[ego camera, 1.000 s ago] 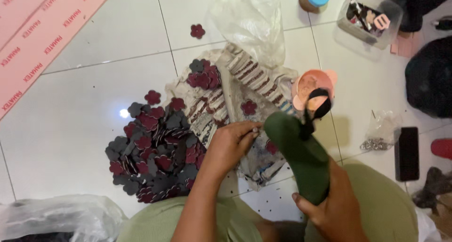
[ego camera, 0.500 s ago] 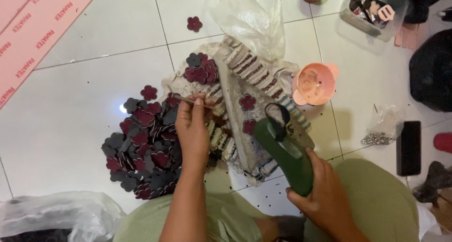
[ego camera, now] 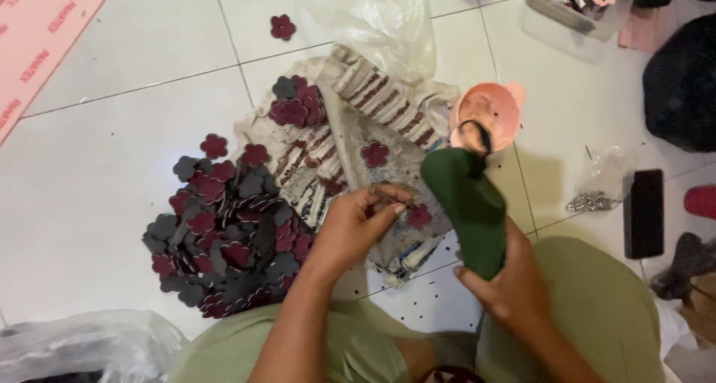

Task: The person sits on the floor and repeatedly picks up flower-shaped decorative pieces, places them on a green plastic tool, and presses them with a small metal rod. The person then removes the pieces and sets them aside, repeating the process with multiple items.

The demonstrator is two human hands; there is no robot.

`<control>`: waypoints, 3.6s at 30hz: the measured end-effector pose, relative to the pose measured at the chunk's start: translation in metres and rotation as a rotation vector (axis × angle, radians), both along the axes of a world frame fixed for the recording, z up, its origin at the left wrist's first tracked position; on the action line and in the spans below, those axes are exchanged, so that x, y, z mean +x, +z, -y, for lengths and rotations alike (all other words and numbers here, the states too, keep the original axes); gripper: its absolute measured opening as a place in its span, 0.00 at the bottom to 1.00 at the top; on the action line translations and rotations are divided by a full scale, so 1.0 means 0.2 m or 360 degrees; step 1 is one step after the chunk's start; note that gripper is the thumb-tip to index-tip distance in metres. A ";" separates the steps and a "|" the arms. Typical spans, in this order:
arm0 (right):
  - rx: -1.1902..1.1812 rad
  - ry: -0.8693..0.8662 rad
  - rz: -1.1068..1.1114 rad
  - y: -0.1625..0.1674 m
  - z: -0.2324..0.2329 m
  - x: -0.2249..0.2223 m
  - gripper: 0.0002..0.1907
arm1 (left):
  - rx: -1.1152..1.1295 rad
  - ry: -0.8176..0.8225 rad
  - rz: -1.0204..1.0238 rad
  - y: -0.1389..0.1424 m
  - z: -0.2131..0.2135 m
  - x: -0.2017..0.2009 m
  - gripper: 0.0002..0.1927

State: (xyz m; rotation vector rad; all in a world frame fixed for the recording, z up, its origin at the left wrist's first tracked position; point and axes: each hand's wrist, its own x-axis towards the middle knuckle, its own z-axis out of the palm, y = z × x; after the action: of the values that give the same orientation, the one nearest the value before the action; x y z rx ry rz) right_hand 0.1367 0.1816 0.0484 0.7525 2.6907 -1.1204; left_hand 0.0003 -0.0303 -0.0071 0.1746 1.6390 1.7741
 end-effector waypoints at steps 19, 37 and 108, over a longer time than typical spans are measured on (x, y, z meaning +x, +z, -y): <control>0.0252 0.0149 0.0090 -0.09 -0.11 0.05 0.57 | -0.0442 -0.0044 -0.0326 0.01 -0.14 0.08 0.08; 0.0299 0.0154 0.0127 -0.11 -0.13 0.07 0.58 | -0.0583 -0.0103 -0.1017 0.06 -0.22 0.15 0.07; 0.0062 -0.0041 -0.0578 0.01 0.20 -0.10 0.17 | 0.0127 0.0021 0.0008 0.03 -0.04 0.03 0.06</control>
State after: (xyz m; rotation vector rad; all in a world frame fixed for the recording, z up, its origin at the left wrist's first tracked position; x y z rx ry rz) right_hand 0.1158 0.1420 0.0509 0.6438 3.0119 -1.3288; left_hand 0.0067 -0.0231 -0.0011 0.1960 1.5701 1.8501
